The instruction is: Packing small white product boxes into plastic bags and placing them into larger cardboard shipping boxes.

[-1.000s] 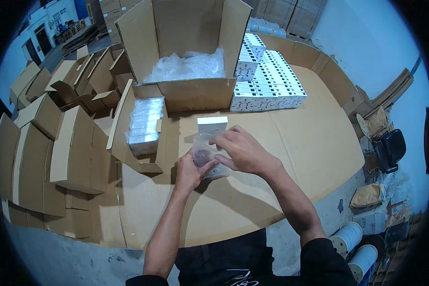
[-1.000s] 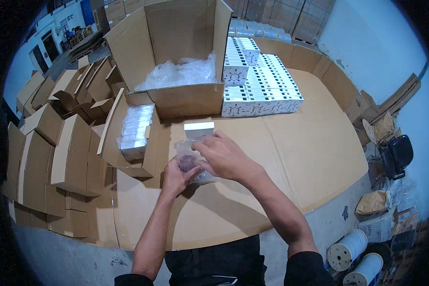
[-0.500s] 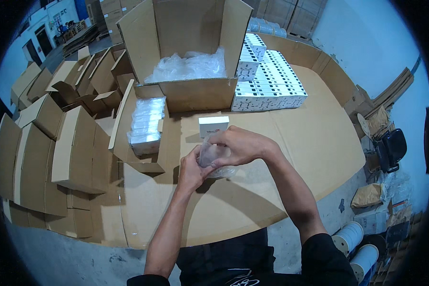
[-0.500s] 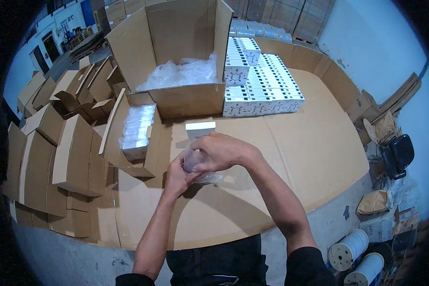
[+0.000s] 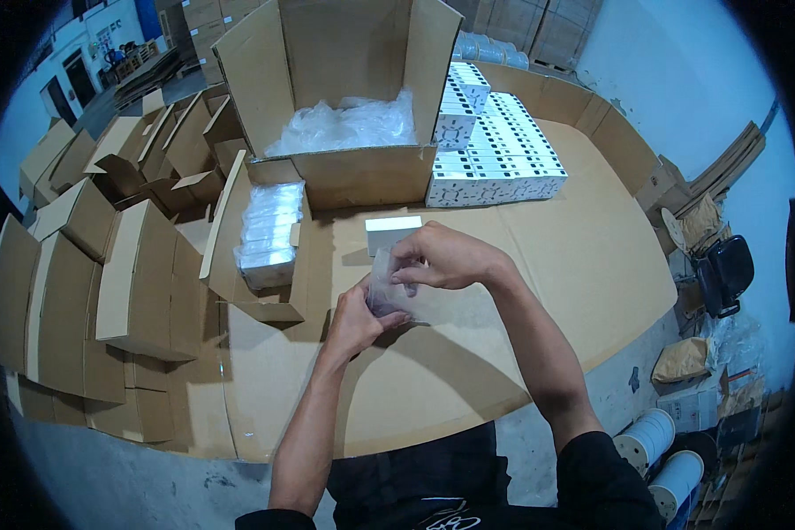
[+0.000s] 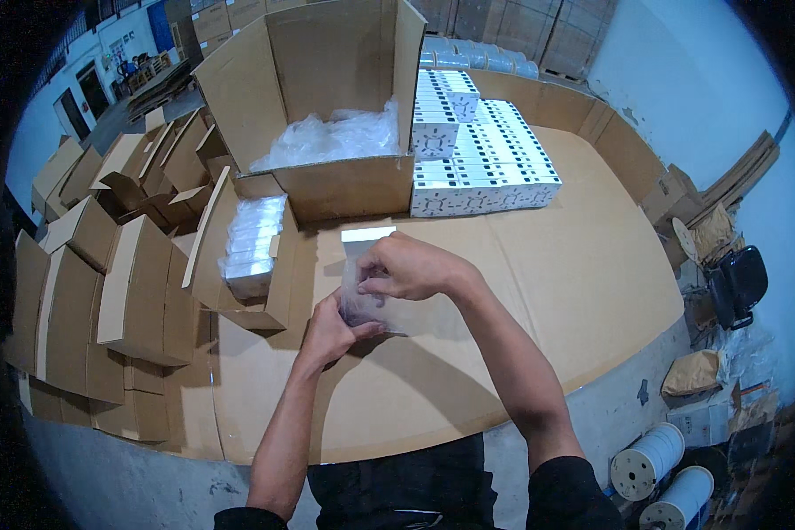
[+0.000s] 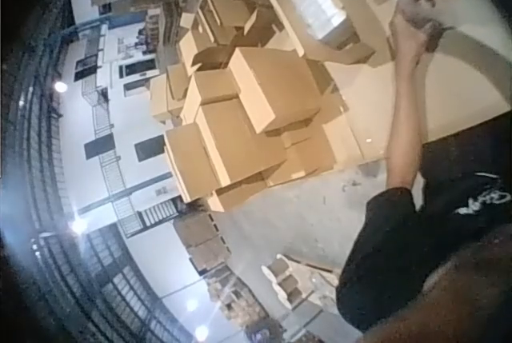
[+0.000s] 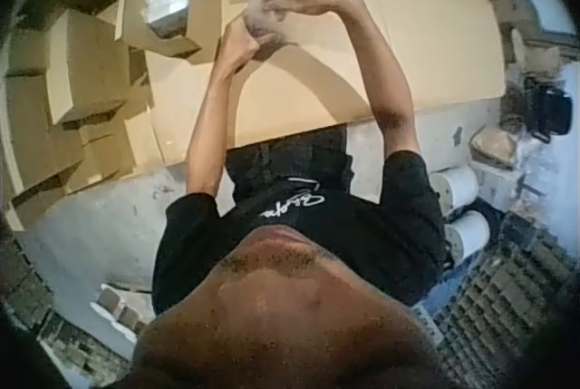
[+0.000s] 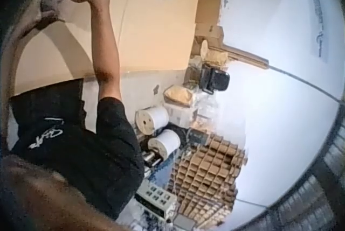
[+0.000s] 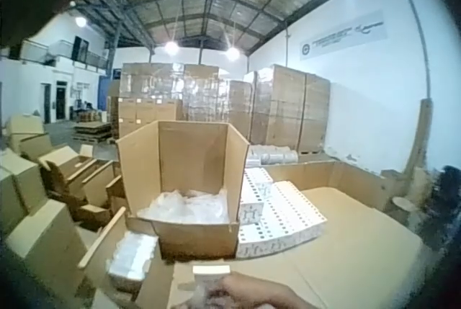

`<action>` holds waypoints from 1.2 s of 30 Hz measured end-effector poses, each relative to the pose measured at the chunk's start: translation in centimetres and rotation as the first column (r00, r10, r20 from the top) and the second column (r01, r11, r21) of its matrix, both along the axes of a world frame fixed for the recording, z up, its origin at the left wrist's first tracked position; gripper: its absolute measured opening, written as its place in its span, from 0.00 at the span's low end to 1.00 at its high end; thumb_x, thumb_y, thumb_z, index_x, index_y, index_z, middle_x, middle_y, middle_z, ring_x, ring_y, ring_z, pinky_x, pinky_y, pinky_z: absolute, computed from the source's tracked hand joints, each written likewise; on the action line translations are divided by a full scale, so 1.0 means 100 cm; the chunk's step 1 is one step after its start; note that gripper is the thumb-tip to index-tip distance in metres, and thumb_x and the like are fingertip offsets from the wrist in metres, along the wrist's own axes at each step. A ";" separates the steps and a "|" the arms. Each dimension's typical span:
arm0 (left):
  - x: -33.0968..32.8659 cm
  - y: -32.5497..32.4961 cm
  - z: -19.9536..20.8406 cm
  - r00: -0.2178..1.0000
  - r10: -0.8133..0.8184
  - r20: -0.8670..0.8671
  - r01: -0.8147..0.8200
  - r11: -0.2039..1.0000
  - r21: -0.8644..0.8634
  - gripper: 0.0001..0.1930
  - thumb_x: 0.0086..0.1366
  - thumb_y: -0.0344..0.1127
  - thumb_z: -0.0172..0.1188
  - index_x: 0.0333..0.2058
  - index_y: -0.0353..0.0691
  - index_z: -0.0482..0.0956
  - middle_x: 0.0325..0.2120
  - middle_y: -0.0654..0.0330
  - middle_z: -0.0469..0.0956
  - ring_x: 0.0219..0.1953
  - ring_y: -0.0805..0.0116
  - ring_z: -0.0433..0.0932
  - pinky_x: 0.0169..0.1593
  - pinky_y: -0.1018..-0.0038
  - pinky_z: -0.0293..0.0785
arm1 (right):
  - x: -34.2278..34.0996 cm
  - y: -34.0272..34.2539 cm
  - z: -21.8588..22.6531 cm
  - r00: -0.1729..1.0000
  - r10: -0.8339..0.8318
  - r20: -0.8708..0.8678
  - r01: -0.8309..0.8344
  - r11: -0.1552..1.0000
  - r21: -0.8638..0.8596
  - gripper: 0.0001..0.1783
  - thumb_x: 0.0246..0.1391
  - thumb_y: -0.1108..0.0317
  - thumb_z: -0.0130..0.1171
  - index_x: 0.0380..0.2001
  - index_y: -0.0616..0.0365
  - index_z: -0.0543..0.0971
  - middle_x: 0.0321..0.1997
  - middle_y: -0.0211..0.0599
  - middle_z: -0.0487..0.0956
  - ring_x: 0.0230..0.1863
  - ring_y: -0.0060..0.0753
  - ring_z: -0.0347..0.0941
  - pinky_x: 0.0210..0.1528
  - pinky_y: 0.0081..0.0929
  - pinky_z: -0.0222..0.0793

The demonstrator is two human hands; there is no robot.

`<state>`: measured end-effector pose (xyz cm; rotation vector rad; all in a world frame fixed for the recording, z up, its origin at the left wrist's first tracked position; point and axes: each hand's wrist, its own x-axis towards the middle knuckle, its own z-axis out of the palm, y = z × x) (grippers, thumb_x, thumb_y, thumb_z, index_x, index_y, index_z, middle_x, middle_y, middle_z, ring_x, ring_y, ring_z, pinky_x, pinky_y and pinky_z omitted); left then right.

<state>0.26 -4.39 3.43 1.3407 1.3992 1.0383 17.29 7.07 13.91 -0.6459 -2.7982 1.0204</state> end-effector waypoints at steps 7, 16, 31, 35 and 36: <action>-0.005 0.001 -0.012 1.000 0.028 0.002 -0.028 0.999 0.015 0.32 0.49 0.32 0.80 0.53 0.33 0.78 0.42 0.53 0.85 0.44 0.65 0.83 0.52 0.67 0.79 | 0.001 0.012 -0.015 0.910 -0.234 -0.343 0.128 0.943 -0.307 0.08 0.64 0.69 0.61 0.41 0.62 0.82 0.32 0.32 0.83 0.34 0.22 0.78 0.40 0.23 0.73; 0.000 0.002 -0.008 0.997 0.018 0.073 -0.020 0.999 0.036 0.26 0.50 0.28 0.78 0.48 0.32 0.79 0.39 0.56 0.85 0.42 0.69 0.84 0.50 0.70 0.80 | 0.039 0.035 -0.108 0.356 -0.681 -0.640 0.353 0.732 -0.583 0.19 0.62 0.76 0.58 0.57 0.59 0.76 0.52 0.30 0.80 0.48 0.20 0.74 0.47 0.22 0.73; -0.006 0.004 -0.012 0.994 0.054 0.099 -0.057 0.998 0.033 0.28 0.50 0.28 0.78 0.50 0.33 0.77 0.42 0.56 0.85 0.44 0.68 0.83 0.52 0.69 0.80 | 0.010 0.022 -0.134 0.514 -0.598 -0.615 0.235 0.787 -0.570 0.31 0.58 0.76 0.64 0.65 0.54 0.72 0.53 0.35 0.79 0.51 0.26 0.75 0.53 0.25 0.74; -0.008 0.005 -0.015 0.996 0.049 0.074 -0.050 0.999 0.019 0.29 0.51 0.28 0.78 0.51 0.33 0.76 0.43 0.55 0.84 0.44 0.68 0.83 0.52 0.68 0.80 | 0.009 0.021 -0.131 0.485 -0.593 -0.643 0.271 0.801 -0.534 0.29 0.59 0.79 0.62 0.64 0.56 0.73 0.50 0.35 0.81 0.50 0.24 0.76 0.52 0.25 0.75; -0.009 0.005 -0.017 0.996 0.050 0.073 -0.051 0.999 0.019 0.29 0.51 0.28 0.78 0.51 0.33 0.76 0.43 0.55 0.84 0.44 0.68 0.83 0.52 0.68 0.80 | 0.009 0.021 -0.130 0.455 -0.606 -0.652 0.270 0.792 -0.547 0.29 0.58 0.80 0.62 0.63 0.56 0.73 0.50 0.36 0.81 0.50 0.24 0.76 0.52 0.25 0.75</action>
